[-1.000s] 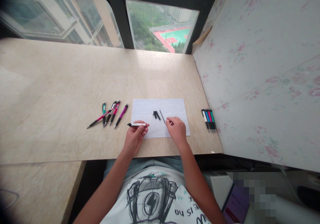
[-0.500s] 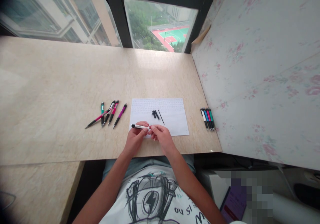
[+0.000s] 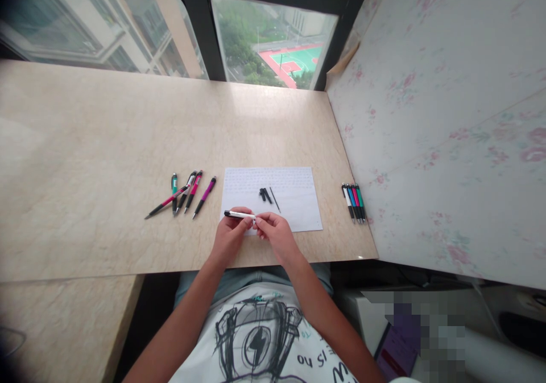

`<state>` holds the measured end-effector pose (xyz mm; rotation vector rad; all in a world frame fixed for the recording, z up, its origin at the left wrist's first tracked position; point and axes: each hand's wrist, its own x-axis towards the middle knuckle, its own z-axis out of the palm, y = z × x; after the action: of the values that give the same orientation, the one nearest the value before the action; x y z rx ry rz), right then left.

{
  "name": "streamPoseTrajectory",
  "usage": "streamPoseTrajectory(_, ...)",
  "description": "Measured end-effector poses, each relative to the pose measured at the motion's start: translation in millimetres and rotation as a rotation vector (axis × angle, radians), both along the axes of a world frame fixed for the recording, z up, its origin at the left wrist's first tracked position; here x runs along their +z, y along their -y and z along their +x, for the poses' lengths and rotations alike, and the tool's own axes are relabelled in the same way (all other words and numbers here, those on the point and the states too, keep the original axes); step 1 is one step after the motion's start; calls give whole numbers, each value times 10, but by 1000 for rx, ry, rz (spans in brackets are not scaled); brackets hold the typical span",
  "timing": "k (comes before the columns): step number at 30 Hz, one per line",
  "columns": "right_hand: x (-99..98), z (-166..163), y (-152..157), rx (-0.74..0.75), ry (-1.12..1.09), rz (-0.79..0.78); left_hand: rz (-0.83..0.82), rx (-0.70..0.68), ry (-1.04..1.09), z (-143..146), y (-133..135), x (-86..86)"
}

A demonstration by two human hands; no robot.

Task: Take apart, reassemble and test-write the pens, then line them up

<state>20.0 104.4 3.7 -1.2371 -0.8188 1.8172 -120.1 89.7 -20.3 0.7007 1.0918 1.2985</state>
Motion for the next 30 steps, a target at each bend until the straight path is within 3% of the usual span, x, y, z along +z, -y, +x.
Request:
streamPoseTrajectory(4,-4,102,-76,-40,263,154,-16,63,99,6,-16,14)
streamPoseTrajectory(10,-71,397,-350,-70,1014,610,-30,73,141,19,-32,48)
streamPoseTrajectory(14,-127,470,-512,-46,1247,725,-30,71,154,21,-32,51)
streamPoseTrajectory(18,-176,459,-584,49,1215,730,-23,76,163,20,-31,42)
streamPoseTrajectory(23,-125,405,-483,-24,1064,646,-33,71,156,20,-36,36)
streamPoseTrajectory(30,1,43,-145,92,357,251,34,89,52,14,-17,13)
